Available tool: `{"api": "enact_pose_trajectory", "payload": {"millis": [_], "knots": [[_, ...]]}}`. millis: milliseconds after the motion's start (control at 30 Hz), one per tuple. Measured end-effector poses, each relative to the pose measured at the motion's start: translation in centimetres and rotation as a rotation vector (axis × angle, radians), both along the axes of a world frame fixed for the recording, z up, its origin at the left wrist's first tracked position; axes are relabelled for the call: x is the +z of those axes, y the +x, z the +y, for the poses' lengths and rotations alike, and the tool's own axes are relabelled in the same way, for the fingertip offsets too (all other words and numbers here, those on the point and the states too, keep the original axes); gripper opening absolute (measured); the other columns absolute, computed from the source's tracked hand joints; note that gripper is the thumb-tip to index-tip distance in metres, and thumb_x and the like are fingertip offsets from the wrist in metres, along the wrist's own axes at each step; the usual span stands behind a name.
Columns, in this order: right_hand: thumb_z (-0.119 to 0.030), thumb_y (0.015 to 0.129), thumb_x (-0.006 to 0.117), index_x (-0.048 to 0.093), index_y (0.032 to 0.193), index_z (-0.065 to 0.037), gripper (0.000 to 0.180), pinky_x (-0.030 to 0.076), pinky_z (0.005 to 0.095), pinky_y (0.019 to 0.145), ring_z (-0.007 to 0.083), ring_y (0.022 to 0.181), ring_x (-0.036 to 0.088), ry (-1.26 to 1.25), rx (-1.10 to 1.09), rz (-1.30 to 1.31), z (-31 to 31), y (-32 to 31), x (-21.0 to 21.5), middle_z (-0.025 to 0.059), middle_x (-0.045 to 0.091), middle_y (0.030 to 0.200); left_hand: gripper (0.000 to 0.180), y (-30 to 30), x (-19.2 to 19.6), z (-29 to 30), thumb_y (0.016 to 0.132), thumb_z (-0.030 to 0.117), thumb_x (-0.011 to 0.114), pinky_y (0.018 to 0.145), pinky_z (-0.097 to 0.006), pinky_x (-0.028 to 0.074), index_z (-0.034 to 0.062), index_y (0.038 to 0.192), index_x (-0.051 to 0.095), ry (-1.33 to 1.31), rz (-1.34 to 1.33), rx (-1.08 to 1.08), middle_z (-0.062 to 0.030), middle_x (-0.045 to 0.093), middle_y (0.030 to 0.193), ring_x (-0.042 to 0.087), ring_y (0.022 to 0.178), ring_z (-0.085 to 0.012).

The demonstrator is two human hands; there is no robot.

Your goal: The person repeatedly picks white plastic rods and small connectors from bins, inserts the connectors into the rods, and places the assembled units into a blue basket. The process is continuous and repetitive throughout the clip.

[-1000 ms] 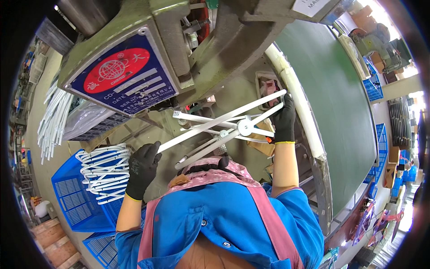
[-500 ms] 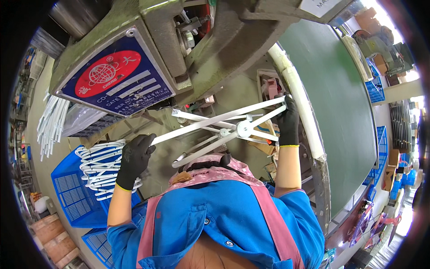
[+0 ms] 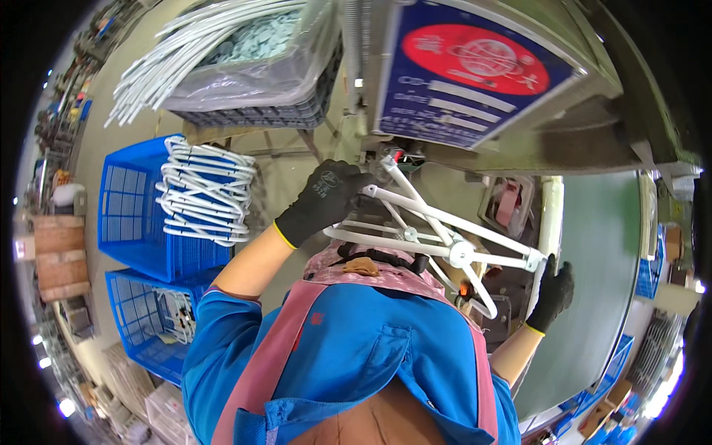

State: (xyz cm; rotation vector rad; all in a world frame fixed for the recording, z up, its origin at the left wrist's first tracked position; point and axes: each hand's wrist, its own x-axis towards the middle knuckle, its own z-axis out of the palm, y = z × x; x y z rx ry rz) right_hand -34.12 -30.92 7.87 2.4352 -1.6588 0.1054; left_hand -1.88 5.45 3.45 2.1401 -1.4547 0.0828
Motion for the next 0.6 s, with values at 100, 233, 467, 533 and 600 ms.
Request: {"api": "enact_pose_trajectory", "payload": {"millis": [100,233,467,533,600], "knots": [[-0.031,0.085,0.065,0.065,0.106,-0.004,0.034,0.051,0.039,0.077,0.031,0.088,0.066,0.152,0.61,-0.552,3.3,6.7,0.4,0.0154,0.068,0.098,0.041,-0.2,-0.3,-0.3,0.065,0.016,0.081,0.066,-0.037,0.048,0.0106,0.102,0.066,-0.199,-0.08,-0.036,-0.0059,0.062,0.08,0.058,0.075,-0.0257],[-0.024,0.081,0.07,0.062,0.114,-0.009,0.037,0.052,0.0398,0.076,0.0315,0.092,0.063,0.543,1.347,-0.515,12.4,16.4,-0.7,0.0127,0.065,0.105,0.039,-0.6,0.0,-1.5,0.069,0.013,0.077,0.067,-0.04,0.047,0.0103,0.105,0.063,-0.245,0.009,-0.102,-0.0072,0.061,0.084,0.058,0.076,-0.0279],[-0.021,0.088,0.059,0.059,0.115,-0.015,0.027,0.051,0.0409,0.062,0.0316,0.079,0.064,0.49,1.29,-0.388,15.1,19.7,1.3,0.012,0.065,0.095,0.03,0.9,2.5,-3.5,0.076,0.023,0.071,0.073,-0.042,0.048,0.0098,0.102,0.061,-0.125,-0.084,-0.091,-0.0107,0.061,0.085,0.059,0.085,-0.0311],[-0.021,0.089,0.058,0.059,0.114,-0.015,0.026,0.05,0.0416,0.06,0.0323,0.076,0.064,0.503,1.27,-0.427,14.9,19.9,0.9,0.012,0.065,0.09,0.032,1.5,3.0,-4.0,0.077,0.024,0.07,0.073,-0.042,0.048,0.0094,0.104,0.061,-0.173,-0.123,-0.107,-0.0118,0.062,0.086,0.059,0.085,-0.0318],[-0.02,0.088,0.059,0.059,0.113,-0.015,0.026,0.049,0.0416,0.059,0.0326,0.072,0.063,0.393,1.257,-0.444,15.0,20.2,0.3,0.0112,0.065,0.087,0.036,2.0,3.2,-4.4,0.078,0.026,0.069,0.074,-0.042,0.048,0.0077,0.108,0.062,-0.205,-0.048,-0.082,-0.0133,0.064,0.091,0.06,0.084,-0.0328]]}}
